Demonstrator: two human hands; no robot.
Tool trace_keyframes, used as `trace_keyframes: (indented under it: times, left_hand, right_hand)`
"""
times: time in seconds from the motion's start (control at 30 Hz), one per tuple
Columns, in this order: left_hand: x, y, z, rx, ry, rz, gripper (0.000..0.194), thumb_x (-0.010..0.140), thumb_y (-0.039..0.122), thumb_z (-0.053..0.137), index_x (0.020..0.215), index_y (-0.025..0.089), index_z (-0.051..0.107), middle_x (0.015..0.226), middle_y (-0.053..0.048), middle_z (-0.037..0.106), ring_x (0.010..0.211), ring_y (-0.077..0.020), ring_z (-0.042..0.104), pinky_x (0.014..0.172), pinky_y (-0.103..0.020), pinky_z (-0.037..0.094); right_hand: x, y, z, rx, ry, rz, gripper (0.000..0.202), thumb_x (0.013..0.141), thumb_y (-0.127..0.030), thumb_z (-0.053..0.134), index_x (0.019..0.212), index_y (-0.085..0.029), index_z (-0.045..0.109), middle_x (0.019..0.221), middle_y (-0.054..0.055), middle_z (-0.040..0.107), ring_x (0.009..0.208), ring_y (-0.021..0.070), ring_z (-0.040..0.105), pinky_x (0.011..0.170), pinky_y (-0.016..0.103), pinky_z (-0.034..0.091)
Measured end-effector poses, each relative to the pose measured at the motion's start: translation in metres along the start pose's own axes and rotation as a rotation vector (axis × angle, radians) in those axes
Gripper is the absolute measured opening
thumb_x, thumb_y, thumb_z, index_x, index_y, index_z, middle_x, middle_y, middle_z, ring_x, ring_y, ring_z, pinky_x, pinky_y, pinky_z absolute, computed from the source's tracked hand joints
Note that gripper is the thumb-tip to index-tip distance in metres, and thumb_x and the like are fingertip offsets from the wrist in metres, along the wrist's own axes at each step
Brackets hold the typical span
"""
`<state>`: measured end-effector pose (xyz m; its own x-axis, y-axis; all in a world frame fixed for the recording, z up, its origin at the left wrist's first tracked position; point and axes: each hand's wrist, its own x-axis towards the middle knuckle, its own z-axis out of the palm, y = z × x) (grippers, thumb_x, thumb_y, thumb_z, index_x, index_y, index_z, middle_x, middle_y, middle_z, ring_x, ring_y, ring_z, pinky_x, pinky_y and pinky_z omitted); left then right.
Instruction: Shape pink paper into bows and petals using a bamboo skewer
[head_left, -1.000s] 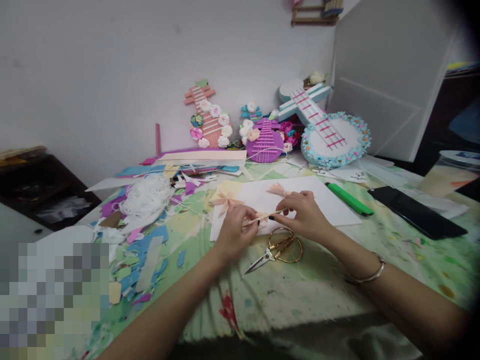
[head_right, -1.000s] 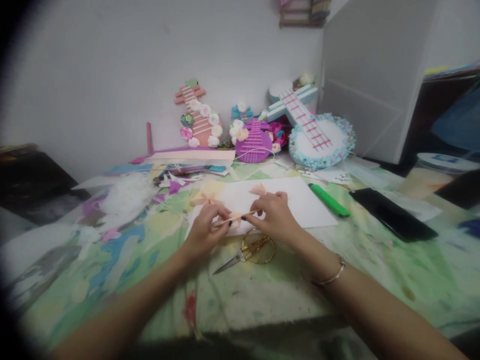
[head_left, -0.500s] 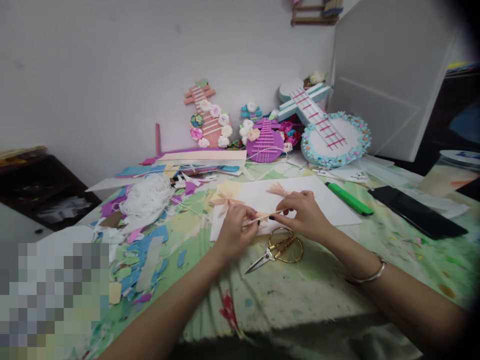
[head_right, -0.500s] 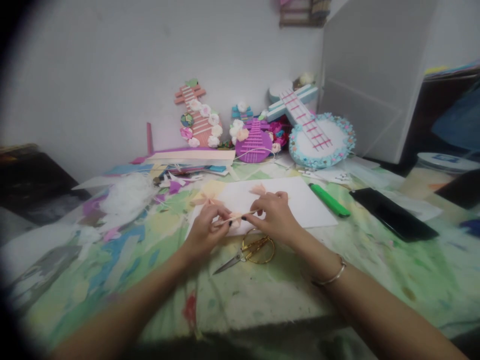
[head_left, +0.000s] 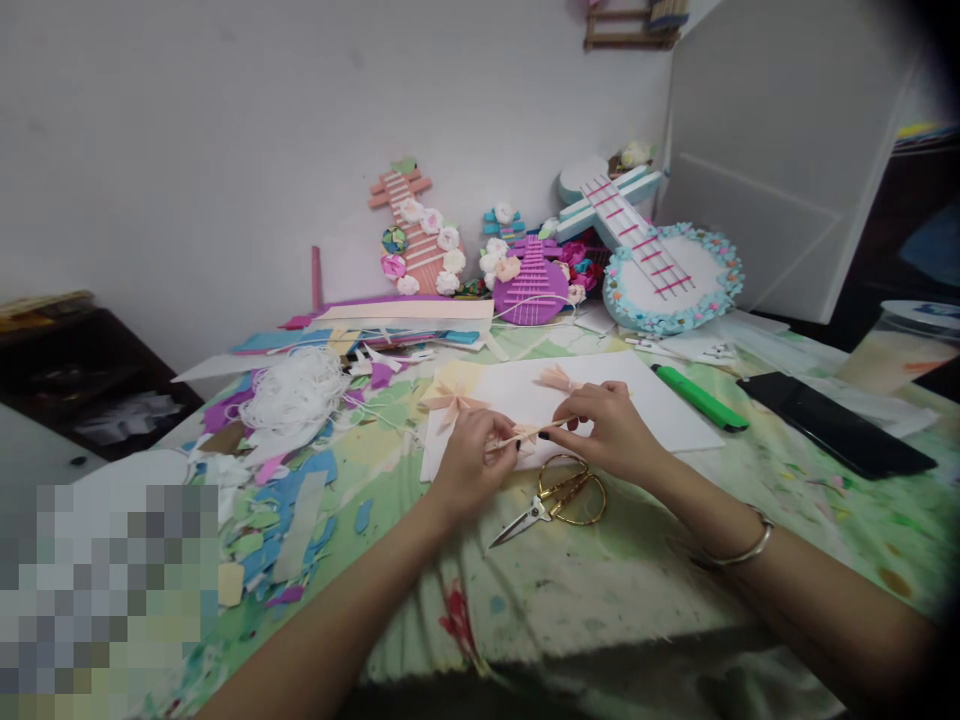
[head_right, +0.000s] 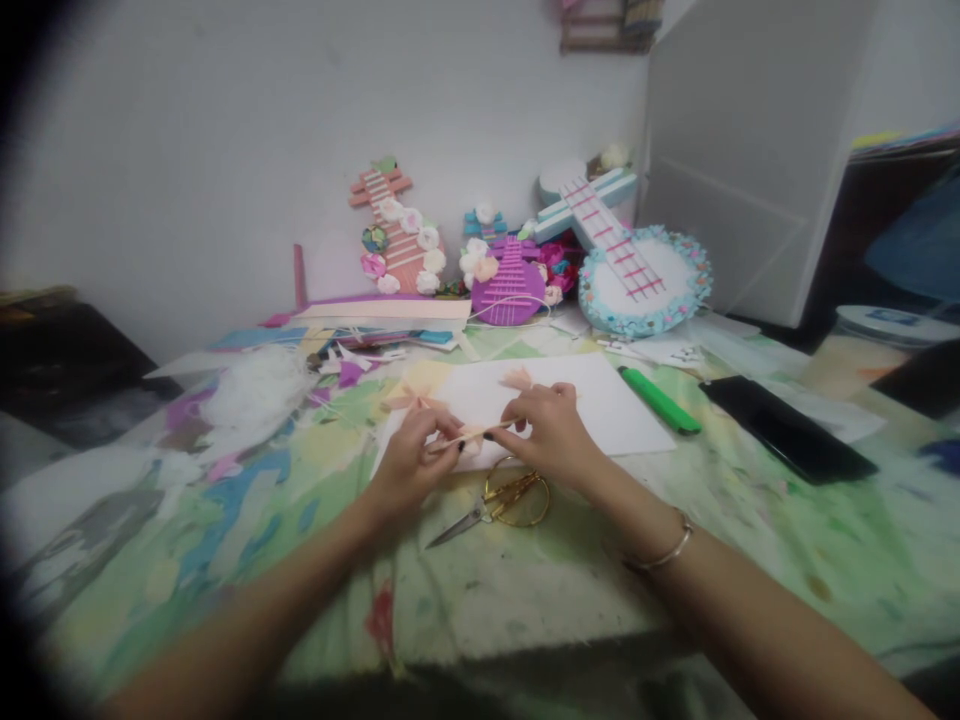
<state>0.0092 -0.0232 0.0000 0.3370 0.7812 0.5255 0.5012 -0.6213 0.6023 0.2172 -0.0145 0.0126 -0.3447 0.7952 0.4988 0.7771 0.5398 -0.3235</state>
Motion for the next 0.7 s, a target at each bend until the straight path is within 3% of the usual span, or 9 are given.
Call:
trace_keyframes:
  times: [0.7]
  left_hand:
    - [0.0001, -0.0003, 0.0000, 0.009, -0.020, 0.001, 0.008, 0.074, 0.011, 0.052, 0.075, 0.018, 0.052, 0.083, -0.006, 0.060, 0.087, -0.0206, 0.052, 0.078, -0.034, 0.041]
  right_hand:
    - [0.0005, -0.0003, -0.0006, 0.002, -0.015, 0.007, 0.020, 0.077, -0.039, 0.063, 0.071, -0.019, 0.064, 0.070, -0.001, 0.065, 0.073, 0.0147, 0.056, 0.079, 0.033, 0.022]
